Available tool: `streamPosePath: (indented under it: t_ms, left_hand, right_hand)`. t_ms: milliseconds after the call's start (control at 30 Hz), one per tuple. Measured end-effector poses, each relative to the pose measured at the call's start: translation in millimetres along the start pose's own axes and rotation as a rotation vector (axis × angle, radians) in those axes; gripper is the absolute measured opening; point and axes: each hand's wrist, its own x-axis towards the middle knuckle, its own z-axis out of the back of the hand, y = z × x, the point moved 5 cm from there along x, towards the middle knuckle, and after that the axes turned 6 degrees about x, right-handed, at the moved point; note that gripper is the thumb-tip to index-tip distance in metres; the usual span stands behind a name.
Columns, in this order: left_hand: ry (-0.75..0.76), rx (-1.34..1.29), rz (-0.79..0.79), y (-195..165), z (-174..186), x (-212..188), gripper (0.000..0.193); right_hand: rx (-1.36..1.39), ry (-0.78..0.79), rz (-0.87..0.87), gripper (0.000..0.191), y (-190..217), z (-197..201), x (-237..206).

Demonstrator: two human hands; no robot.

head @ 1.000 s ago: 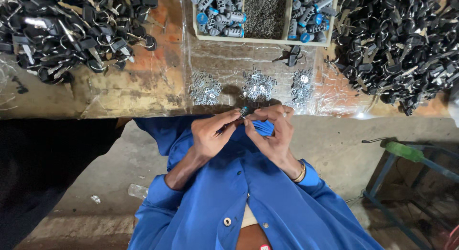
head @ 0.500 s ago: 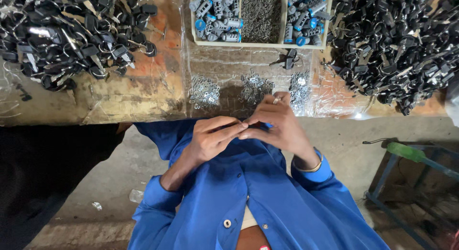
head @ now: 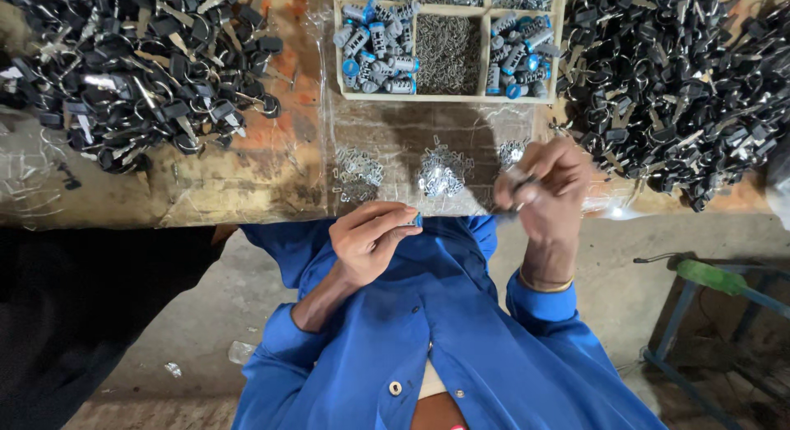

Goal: The person sits at a workbench assembling padlock cylinders. They pick a lock body from a compartment tray, insert small metal pins and springs into it by hand, press the components into place, and set the finished cylinder back into the tray, repeating the cycle.

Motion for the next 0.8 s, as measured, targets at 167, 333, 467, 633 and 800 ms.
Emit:
streamPosePath:
  t_ms: [167, 333, 467, 633, 800]
  left_hand:
    - [0.015, -0.073, 0.044, 4, -3, -3, 0.030]
    - [-0.009, -0.019, 0.014, 3, 2, -3, 0.029]
    - [-0.059, 0.081, -0.031, -4, 11, 3, 0.030]
    - [0.057, 0.232, -0.251, -24, 25, 12, 0.034]
    - [0.098, 0.194, -0.286, -28, 17, 14, 0.032]
  right_hand:
    - [-0.403, 0.155, -0.136, 0.024, -29, -5, -24]
    - [-0.621, 0.118, -0.008, 0.022, -28, -24, -32]
    - [-0.814, 0.153, 0.105, 0.019, -28, -50, -39]
    - [-0.788, 0.277, 0.085, 0.020, -13, -52, -27]
    - [-0.911, 0.343, 0.106, 0.017, -6, -54, -29]
